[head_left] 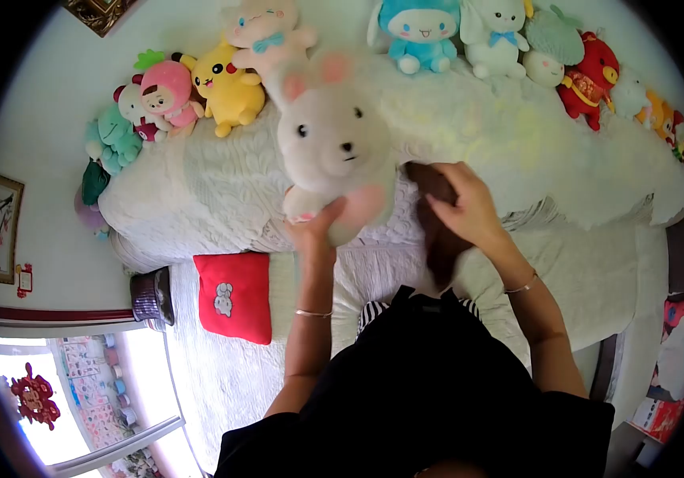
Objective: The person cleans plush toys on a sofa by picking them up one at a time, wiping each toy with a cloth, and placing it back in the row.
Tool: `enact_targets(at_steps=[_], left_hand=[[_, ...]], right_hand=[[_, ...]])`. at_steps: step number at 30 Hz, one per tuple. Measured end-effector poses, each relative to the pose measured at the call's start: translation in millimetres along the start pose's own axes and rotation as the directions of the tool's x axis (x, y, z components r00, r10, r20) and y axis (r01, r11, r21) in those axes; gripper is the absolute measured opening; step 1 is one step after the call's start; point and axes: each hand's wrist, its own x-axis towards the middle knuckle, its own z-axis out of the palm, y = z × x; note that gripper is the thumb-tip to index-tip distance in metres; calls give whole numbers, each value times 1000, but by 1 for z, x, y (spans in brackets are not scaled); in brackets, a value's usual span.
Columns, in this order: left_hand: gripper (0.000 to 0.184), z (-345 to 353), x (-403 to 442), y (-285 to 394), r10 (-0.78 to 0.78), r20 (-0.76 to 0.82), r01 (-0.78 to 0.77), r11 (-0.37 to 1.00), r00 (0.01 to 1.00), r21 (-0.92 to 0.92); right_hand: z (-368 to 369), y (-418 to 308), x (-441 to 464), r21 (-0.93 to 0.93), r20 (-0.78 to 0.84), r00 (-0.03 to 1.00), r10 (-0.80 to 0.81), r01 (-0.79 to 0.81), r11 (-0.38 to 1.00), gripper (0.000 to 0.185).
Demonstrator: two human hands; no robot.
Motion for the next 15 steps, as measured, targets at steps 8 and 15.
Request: enact_targets(at_steps=[8, 15], left_hand=[[55, -10, 1, -13, -134, 188, 122, 990, 973, 73], [61, -36, -1, -25, -300, 359, 362, 925, 884, -118]], right_hand=[[-30, 2, 16, 48, 20, 989, -143, 142, 989, 44], [-63, -20, 57, 214, 108, 966, -233, 206, 955, 44]])
